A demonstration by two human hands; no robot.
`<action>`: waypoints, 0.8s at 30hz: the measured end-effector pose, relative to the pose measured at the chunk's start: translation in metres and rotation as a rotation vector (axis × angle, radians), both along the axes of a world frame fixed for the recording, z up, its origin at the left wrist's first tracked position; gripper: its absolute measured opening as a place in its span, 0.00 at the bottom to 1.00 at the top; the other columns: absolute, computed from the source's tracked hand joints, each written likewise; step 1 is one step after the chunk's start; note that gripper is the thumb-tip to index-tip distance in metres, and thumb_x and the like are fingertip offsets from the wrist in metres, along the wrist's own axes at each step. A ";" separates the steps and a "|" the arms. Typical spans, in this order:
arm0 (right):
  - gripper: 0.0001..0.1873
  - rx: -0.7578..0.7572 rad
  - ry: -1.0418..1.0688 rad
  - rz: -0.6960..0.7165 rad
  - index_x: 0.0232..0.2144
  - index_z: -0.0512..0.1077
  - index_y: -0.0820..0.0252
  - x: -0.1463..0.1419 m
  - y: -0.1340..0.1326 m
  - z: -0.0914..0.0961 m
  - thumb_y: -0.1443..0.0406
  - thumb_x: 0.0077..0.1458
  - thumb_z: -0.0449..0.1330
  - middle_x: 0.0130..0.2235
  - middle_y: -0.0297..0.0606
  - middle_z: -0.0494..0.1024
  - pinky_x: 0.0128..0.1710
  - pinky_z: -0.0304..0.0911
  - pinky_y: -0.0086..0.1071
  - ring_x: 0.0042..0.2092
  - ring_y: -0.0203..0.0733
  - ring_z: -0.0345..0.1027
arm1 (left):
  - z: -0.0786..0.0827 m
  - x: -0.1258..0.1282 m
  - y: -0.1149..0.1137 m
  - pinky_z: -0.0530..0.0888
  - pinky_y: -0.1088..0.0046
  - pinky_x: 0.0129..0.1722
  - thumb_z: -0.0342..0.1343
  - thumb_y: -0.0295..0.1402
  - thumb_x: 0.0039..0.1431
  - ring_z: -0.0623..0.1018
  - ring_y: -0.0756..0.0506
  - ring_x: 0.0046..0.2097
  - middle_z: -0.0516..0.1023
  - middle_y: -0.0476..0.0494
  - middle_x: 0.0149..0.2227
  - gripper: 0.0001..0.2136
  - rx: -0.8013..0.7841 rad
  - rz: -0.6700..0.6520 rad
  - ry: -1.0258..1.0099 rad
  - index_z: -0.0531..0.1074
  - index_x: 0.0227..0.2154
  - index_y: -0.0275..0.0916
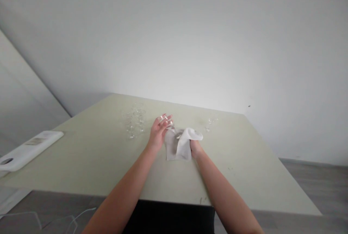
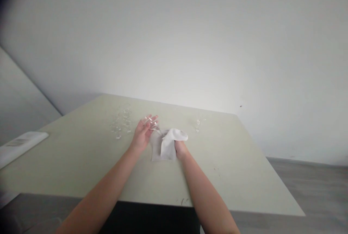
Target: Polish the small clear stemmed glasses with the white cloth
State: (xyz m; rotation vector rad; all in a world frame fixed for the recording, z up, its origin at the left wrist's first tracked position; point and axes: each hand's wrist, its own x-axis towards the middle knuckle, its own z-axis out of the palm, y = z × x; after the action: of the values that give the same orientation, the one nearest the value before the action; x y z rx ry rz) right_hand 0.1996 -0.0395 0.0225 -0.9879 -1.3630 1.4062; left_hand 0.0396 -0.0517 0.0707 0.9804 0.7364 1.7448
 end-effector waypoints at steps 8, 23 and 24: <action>0.20 -0.123 0.231 0.123 0.36 0.78 0.59 -0.003 -0.009 0.005 0.51 0.45 0.69 0.38 0.40 0.83 0.50 0.69 0.43 0.45 0.50 0.76 | -0.006 0.013 -0.001 0.75 0.60 0.51 0.71 0.36 0.45 0.77 0.40 0.54 0.74 0.33 0.57 0.32 0.239 0.251 0.350 0.66 0.53 0.42; 0.20 0.313 -0.061 0.239 0.42 0.77 0.58 0.004 0.010 -0.010 0.57 0.46 0.68 0.41 0.43 0.81 0.59 0.64 0.49 0.48 0.52 0.74 | 0.033 0.091 0.055 0.75 0.65 0.46 0.71 0.36 0.43 0.75 0.40 0.53 0.76 0.40 0.50 0.27 0.075 0.135 0.674 0.73 0.49 0.43; 0.20 0.319 -0.074 0.226 0.41 0.77 0.58 0.004 0.010 -0.011 0.58 0.46 0.68 0.42 0.43 0.81 0.59 0.64 0.49 0.49 0.53 0.73 | 0.029 0.094 0.060 0.75 0.64 0.47 0.71 0.36 0.43 0.75 0.40 0.52 0.77 0.40 0.50 0.27 0.053 0.128 0.699 0.73 0.49 0.43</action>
State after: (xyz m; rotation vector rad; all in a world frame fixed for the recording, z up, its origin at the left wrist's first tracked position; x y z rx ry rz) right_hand 0.2035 -0.0298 0.0118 -0.6984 -1.7345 1.2698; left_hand 0.1332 0.0081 0.0999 1.6394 1.2122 1.5213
